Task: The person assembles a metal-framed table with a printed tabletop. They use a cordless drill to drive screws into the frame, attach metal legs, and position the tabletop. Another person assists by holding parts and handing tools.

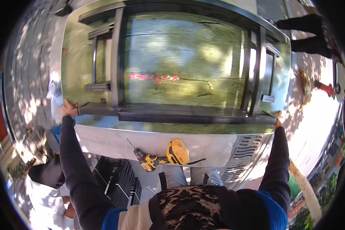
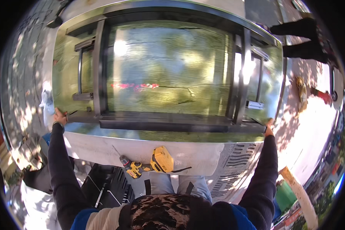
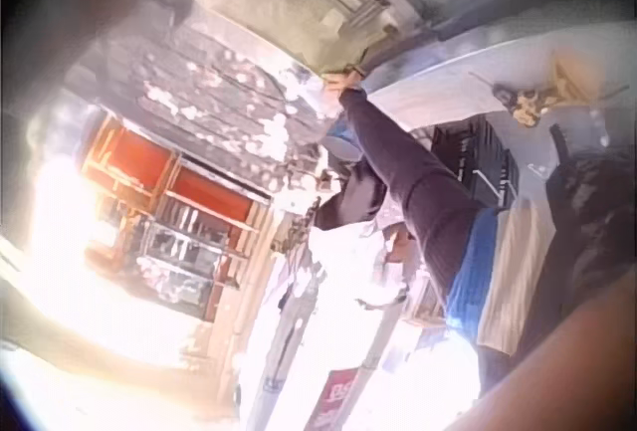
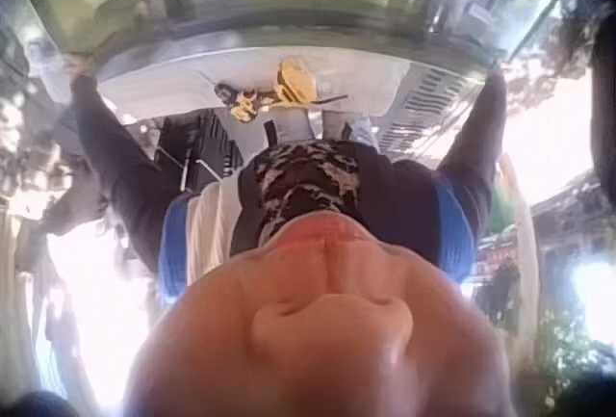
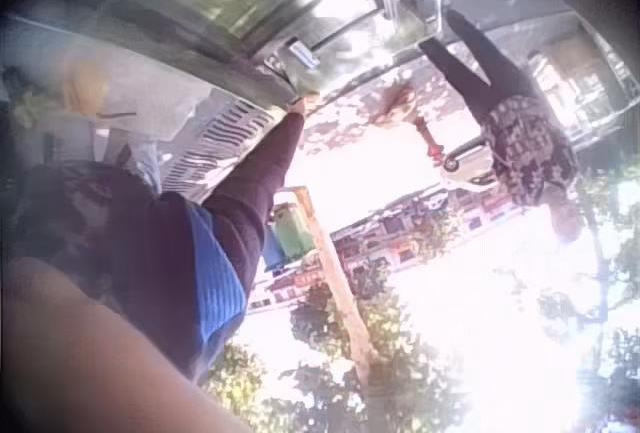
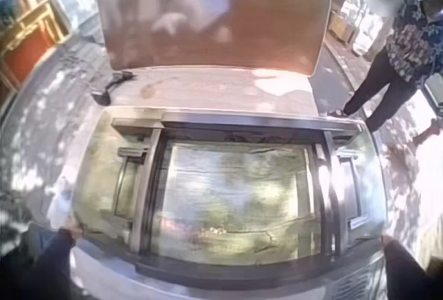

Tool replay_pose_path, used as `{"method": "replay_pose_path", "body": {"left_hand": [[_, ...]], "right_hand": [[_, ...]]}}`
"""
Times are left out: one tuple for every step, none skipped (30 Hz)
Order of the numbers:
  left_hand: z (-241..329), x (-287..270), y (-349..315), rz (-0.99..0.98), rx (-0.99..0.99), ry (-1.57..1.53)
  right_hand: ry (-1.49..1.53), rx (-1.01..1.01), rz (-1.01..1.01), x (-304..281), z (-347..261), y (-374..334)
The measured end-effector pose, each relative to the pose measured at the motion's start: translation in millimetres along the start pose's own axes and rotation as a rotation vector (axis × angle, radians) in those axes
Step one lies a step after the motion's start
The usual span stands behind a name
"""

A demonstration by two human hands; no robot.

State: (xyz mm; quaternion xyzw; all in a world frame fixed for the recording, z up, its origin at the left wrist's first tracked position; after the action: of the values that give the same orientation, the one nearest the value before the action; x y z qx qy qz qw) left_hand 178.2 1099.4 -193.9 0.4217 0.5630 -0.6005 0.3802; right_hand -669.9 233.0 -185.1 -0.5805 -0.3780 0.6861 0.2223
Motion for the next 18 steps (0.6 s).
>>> {"method": "replay_pose_path", "body": {"left_hand": [[15,0,-10,0.019,0.015,-0.056],[13,-12,-14,0.034,-0.086,-0.020],[53,-18,-19,-0.098,-0.176,0.036],[62,-21,-30,-0.108,-0.223,-0.088],[79,-34,-37,-0.141,-0.243,-0.097],[86,-45,-40,-0.130,-0.248,-0.088],[83,-51,-47,-0.142,-0.293,-0.087],[89,-53,-47,-0.167,-0.306,-0.085],[90,-47,-46,-0.180,-0.305,-0.099],[69,-41,-66,-0.179,-0.344,-0.131],[96,-29,-40,-0.216,-0.286,-0.128],[88,-35,-51,-0.195,-0.312,-0.129],[78,-42,-63,-0.179,-0.336,-0.130],[97,-35,-45,-0.198,-0.300,-0.121],[86,-42,-57,-0.167,-0.319,-0.126],[74,-47,-69,-0.129,-0.363,-0.102],[80,-28,-55,-0.117,-0.324,-0.114],[71,-30,-63,-0.064,-0.333,-0.102]], "right_hand": [[0.353,0.010,-0.053,-2,5,-3],[0.710,0.020,-0.147,4,2,10],[0.960,0.074,-0.214,11,22,8],[0.884,0.102,-0.204,-4,27,20],[0.814,0.137,-0.191,-1,33,30],[0.767,0.166,-0.175,6,45,41],[0.710,0.193,-0.165,4,53,53],[0.669,0.229,-0.162,9,66,55],[0.630,0.257,-0.135,4,80,54],[0.558,0.230,-0.126,-16,77,75],[0.544,0.274,-0.091,-8,110,48],[0.462,0.156,-0.074,-9,99,59],[0.378,0.041,-0.050,-10,85,71],[0.366,0.061,-0.057,-4,99,51],[0.332,0.022,-0.084,-6,83,57],[0.639,0.087,-0.048,3,68,59],[0.376,-0.032,-0.091,-16,79,48],[0.146,-0.098,0.099,-10,56,52]]}}
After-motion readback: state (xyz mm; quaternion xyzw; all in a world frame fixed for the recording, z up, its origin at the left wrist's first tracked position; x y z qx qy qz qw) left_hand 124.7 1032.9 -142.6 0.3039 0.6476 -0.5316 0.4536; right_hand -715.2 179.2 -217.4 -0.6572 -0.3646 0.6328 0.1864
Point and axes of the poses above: each hand's wrist, its own y-axis towards the middle knuckle, its own x-axis out of the palm, z = x × y, the point moved 1 cm from there along y, towards the middle knuckle, and after that the axes turned 14 degrees about -y, right-handed, at the moved point
